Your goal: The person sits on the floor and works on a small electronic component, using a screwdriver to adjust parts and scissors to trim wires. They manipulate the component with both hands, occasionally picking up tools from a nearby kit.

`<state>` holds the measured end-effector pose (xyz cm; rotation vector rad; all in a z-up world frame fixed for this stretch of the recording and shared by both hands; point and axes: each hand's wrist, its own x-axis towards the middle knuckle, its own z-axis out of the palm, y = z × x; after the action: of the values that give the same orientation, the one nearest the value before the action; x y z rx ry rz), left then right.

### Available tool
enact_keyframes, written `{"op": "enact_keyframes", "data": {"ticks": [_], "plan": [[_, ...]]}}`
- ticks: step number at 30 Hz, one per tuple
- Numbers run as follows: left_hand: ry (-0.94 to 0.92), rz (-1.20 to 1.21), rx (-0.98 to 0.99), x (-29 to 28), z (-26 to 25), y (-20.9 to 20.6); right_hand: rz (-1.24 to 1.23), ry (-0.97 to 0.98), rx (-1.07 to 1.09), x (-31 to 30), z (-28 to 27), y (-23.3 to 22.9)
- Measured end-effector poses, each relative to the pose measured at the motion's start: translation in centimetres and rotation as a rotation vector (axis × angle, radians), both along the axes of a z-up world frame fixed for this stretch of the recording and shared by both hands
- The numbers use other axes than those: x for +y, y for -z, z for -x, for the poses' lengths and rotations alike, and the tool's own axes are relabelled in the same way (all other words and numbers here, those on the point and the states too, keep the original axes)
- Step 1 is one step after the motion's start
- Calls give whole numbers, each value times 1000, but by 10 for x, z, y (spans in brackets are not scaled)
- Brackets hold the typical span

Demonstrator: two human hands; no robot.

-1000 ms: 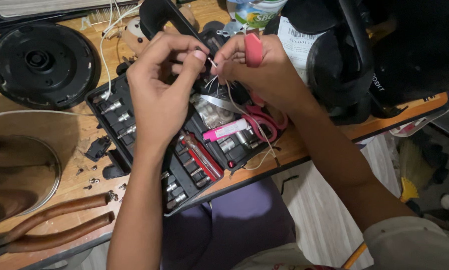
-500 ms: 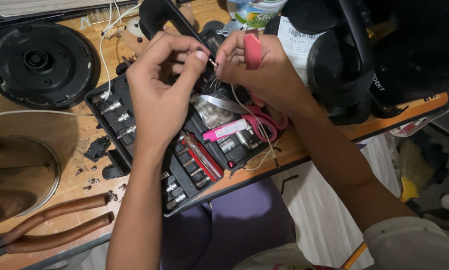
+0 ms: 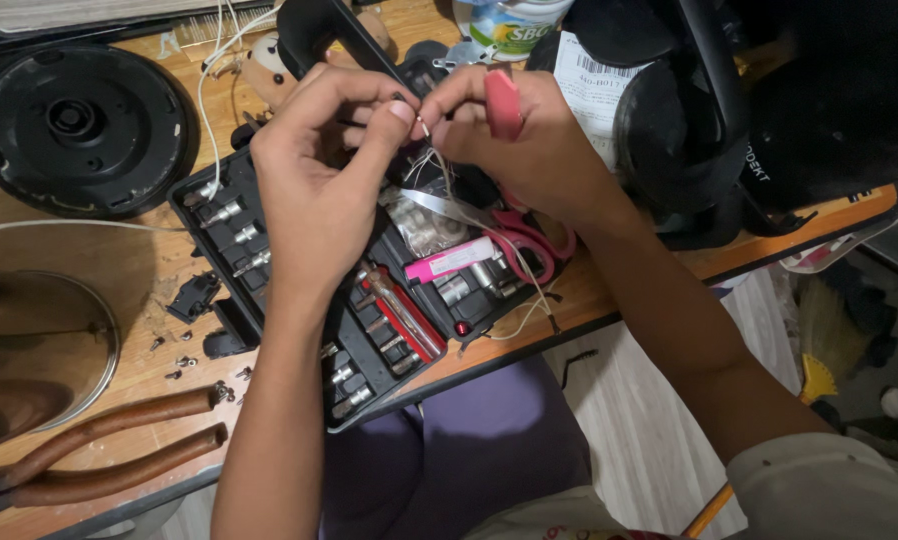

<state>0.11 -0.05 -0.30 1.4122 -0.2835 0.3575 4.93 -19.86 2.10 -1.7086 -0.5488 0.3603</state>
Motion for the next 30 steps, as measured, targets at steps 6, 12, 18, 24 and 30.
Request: {"op": "enact_keyframes", "data": {"ticks": [6, 12, 18, 24, 30], "plan": [[-21, -43, 15, -2, 0, -1, -105, 3, 9, 0, -2, 7], [-44, -107, 1, -3, 1, -4, -221, -38, -44, -2, -5, 16], [-30, -81, -27, -1, 0, -3, -137, -82, -131, -2, -3, 9], [-28, -24, -11, 1, 0, -1, -67, -13, 71, 4, -4, -3], [-53, -45, -17, 2, 1, -1, -90, -56, 60, 3, -4, -4]]}}
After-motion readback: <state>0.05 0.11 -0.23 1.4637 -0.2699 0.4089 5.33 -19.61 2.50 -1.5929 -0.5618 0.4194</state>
